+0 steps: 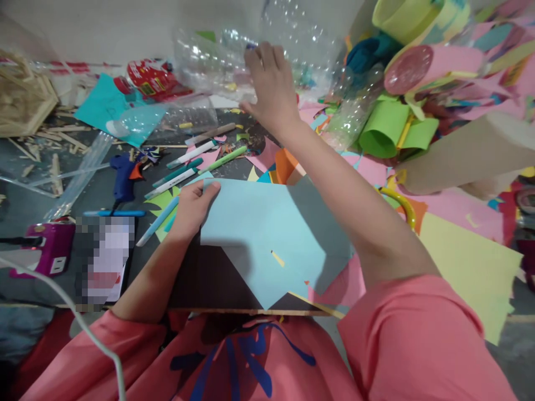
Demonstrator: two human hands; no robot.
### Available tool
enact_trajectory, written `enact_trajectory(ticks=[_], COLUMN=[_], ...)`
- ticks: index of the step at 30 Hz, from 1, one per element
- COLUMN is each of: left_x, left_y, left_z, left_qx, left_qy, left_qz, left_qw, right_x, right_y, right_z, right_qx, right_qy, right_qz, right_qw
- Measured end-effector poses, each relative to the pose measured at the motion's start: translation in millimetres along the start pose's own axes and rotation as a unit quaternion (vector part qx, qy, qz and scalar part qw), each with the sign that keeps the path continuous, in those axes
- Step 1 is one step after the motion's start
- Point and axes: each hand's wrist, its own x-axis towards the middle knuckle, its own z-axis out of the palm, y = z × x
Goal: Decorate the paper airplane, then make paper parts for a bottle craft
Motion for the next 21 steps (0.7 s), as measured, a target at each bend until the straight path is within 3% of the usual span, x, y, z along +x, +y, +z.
enact_trajectory(ticks=[5,11,16,21], left_x=[4.6,2.3,-2.5,-0.1], left_y=[-6.9,-1.1,3.9,-0.6], left_z=[-0.7,2.6,3.8,0.7], left_qx=[-0.015,-0.059,-0.048,-0.073], left_qy=[0.014,-0.006,-0.032,-0.05], left_qz=[-0.001,-0.05,-0.053,-0.071], left_qw=[1.0,0.997,0.997,0.994], right_x=[-72.0,-155.1,-183.7,-191.4], right_y=[-2.0,13.1,-3.3,-28.3], right_z=[-28.7,-0.2,21.5,28.2], right_qx=[0.056,0.098,0.156,0.28], right_qy=[-0.003,-0.093,-0.071,-0.043], right_qz=[-0.069,-0.103,-0.033,0.041], right_qw=[0.996,0.985,0.985,0.958])
